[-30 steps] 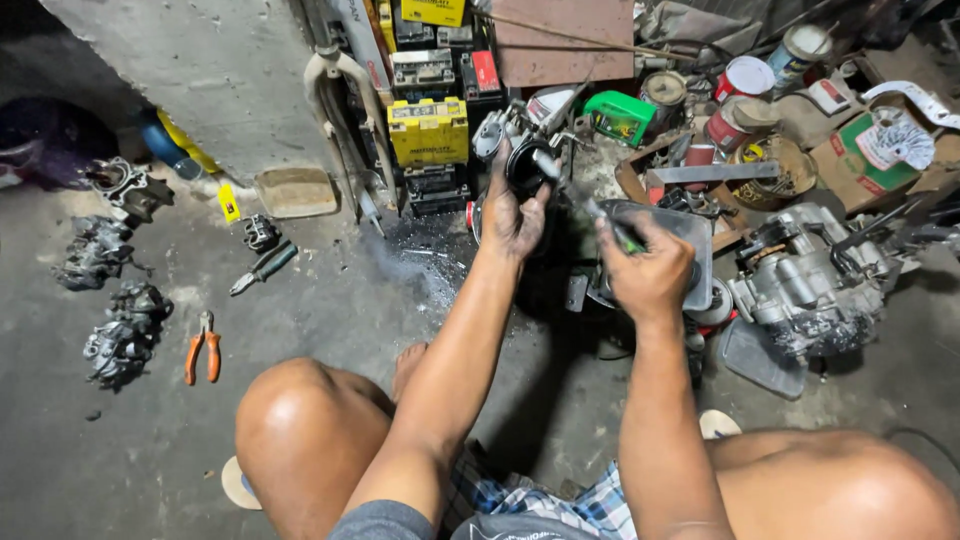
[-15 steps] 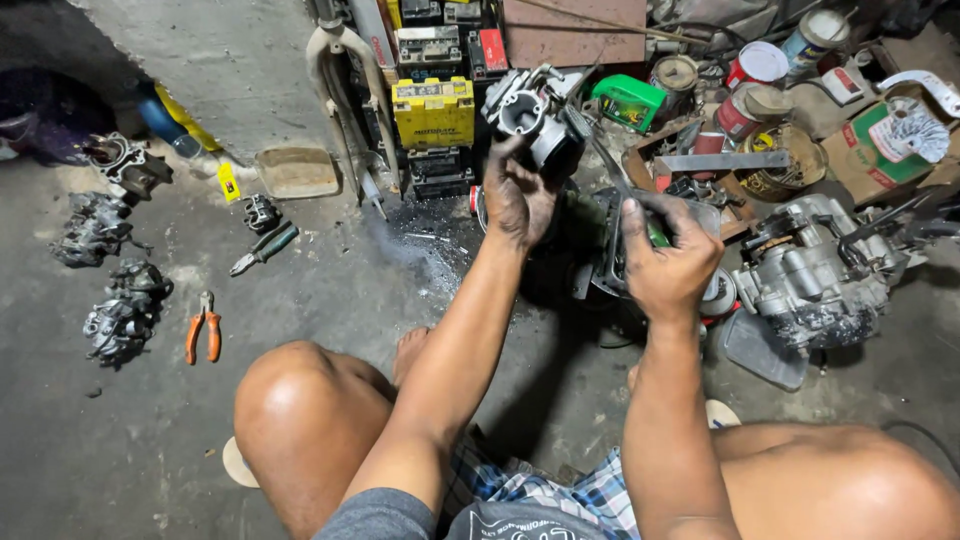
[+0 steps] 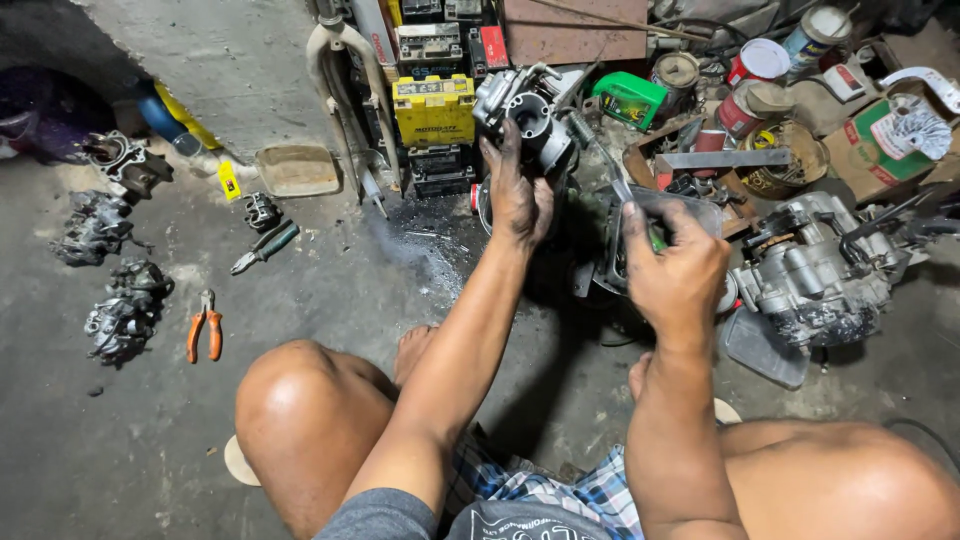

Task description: Disassembling and cleaning a motorcycle carburetor using a screwdriver and a cloth

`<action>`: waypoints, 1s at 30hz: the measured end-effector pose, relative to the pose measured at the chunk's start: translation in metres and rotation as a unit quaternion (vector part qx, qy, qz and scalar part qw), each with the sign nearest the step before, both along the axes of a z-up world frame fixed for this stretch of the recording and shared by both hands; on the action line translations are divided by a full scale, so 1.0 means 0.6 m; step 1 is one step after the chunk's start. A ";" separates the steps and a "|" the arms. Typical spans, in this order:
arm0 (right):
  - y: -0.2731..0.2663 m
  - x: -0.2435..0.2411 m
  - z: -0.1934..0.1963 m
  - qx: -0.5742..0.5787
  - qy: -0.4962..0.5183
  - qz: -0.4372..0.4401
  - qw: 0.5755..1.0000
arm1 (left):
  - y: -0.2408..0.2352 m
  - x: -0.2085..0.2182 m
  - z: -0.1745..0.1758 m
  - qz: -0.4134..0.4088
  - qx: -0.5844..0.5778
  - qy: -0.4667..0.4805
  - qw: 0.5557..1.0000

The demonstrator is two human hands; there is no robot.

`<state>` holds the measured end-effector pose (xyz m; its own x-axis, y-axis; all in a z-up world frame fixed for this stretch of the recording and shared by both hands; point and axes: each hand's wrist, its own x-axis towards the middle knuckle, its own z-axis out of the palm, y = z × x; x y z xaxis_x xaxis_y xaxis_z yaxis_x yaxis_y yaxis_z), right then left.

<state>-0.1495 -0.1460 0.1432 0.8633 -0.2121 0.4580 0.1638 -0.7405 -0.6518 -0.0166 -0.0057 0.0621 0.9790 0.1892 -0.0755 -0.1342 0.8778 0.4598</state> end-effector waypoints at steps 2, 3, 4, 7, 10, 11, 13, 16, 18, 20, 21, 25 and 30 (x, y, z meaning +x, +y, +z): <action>0.003 0.000 -0.001 0.002 0.004 0.020 1.000 | -0.002 0.003 -0.010 -0.007 -0.020 -0.009 1.000; 0.004 0.000 -0.001 0.004 0.007 0.040 0.999 | -0.003 0.004 -0.015 -0.014 -0.041 -0.017 0.999; 0.005 0.000 0.001 0.004 0.007 0.041 0.999 | -0.007 0.025 -0.068 -0.014 -0.040 -0.017 0.999; -0.005 0.006 -0.008 0.009 0.018 0.043 0.999 | -0.011 0.033 -0.100 0.197 0.591 -0.089 0.777; -0.035 0.034 -0.044 0.027 -0.048 0.007 0.998 | -0.006 -0.019 0.063 0.055 0.098 0.097 0.989; -0.042 0.041 -0.055 0.023 -0.046 -0.002 0.999 | -0.011 -0.010 0.047 0.055 0.000 0.037 0.998; -0.044 0.055 -0.075 0.019 -0.042 -0.012 0.999 | -0.017 -0.001 0.024 0.054 -0.098 -0.023 0.993; -0.027 0.080 -0.113 -0.014 0.110 -0.040 0.993 | -0.018 0.008 0.003 0.018 -0.109 -0.056 0.992; -0.017 0.099 -0.154 -0.075 0.241 0.016 0.968 | -0.014 0.015 -0.014 -0.012 -0.120 -0.045 0.992; -0.012 0.106 -0.197 -0.108 0.252 0.032 0.961 | -0.013 0.007 0.004 -0.014 -0.114 -0.042 0.993; -0.010 0.110 -0.218 -0.142 0.263 0.047 0.953 | -0.013 0.003 0.012 -0.016 -0.107 -0.038 0.993; -0.019 0.124 -0.239 -0.171 0.308 0.068 0.934 | -0.024 0.013 -0.006 0.007 -0.083 -0.014 0.996; -0.054 0.113 -0.178 -0.008 0.137 0.001 0.991 | -0.017 0.015 0.000 0.032 -0.085 -0.014 0.996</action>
<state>-0.0820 -0.1784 0.0361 0.9558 -0.2056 0.2100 -0.0167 -0.7514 -0.6597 -0.0078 -0.0156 0.0620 0.9677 0.2377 -0.0843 -0.2027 0.9317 0.3014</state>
